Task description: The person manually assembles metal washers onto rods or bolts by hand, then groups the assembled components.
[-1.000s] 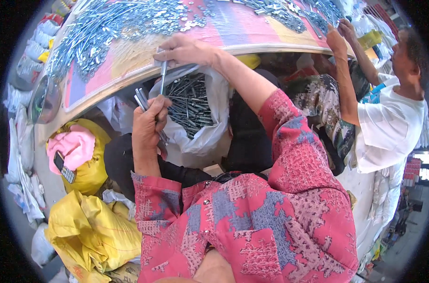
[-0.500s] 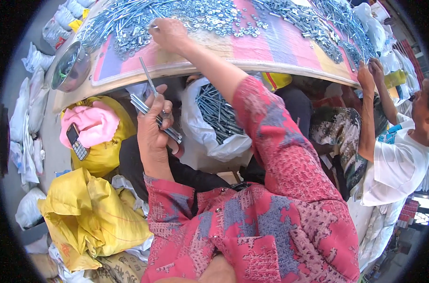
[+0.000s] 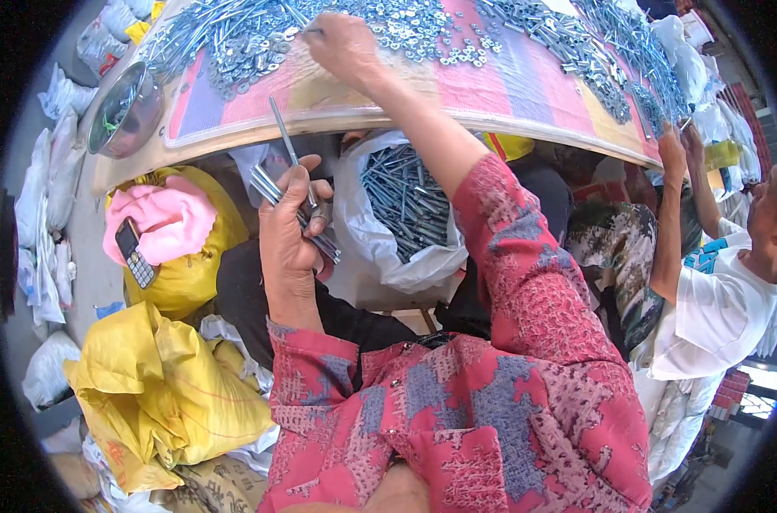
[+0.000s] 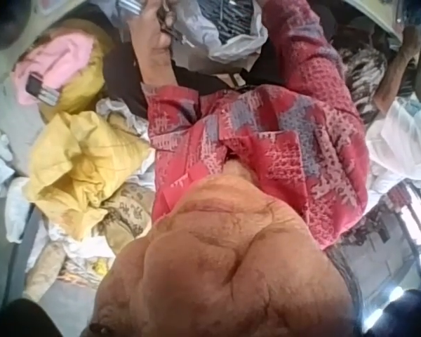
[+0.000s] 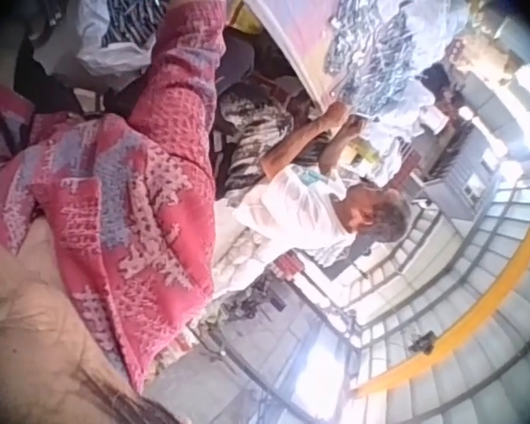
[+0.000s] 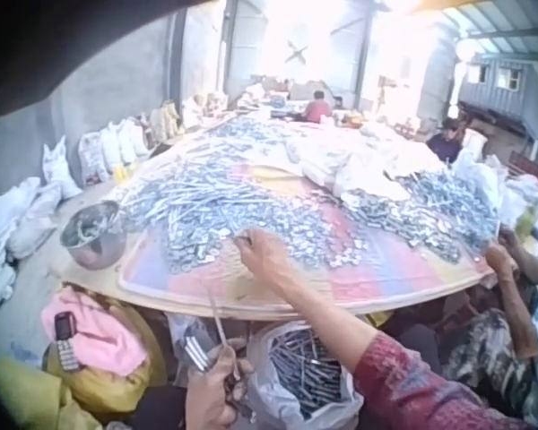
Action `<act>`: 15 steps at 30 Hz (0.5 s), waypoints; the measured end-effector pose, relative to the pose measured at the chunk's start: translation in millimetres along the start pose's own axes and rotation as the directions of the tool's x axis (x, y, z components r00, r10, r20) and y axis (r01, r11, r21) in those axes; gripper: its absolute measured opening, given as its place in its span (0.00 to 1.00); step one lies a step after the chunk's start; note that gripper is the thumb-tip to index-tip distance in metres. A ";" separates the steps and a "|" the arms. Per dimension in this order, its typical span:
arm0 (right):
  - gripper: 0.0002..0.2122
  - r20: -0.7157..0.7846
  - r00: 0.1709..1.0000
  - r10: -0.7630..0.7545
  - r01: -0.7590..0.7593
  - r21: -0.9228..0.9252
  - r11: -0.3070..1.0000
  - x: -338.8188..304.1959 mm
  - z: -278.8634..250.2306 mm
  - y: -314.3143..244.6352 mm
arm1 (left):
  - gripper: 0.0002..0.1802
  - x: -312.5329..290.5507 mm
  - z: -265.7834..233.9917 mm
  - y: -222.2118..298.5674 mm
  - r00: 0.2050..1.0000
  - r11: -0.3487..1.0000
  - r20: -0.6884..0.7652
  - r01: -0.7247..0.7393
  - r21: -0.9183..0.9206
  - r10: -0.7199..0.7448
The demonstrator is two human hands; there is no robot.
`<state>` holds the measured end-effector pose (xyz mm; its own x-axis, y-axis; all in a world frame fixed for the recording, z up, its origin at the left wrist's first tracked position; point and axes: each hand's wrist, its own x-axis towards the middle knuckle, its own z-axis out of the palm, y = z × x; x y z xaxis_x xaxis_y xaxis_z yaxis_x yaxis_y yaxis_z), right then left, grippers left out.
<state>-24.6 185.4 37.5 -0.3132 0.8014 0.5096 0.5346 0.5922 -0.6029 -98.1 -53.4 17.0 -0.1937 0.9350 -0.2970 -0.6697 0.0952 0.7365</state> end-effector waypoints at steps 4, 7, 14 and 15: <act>0.14 -0.087 0.988 -0.127 0.098 -0.278 0.955 19.7 41.1 6.1 | 0.17 5.4 12.3 -5.9 1.000 1.000 -0.023 -0.002 0.004 0.002; 0.15 -0.050 0.991 -0.124 0.090 -0.439 0.894 26.9 48.2 10.0 | 0.16 8.5 15.1 -7.7 0.999 1.000 -0.033 -0.011 0.013 0.011; 0.15 0.022 1.000 0.019 -0.015 -0.149 0.989 0.4 4.1 11.6 | 0.15 13.9 23.3 -9.4 0.999 0.998 -0.005 -0.037 0.060 0.038; 0.16 0.012 1.000 -0.008 0.009 -0.078 0.997 -8.7 -6.4 8.7 | 0.15 13.5 24.4 -9.4 0.999 0.998 -0.003 -0.035 0.058 0.036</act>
<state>-12.2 183.1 31.8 -0.3269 0.7975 0.5070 0.5912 0.5911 -0.5487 -76.8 -33.4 20.9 -0.2195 0.9368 -0.2723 -0.6196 0.0817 0.7806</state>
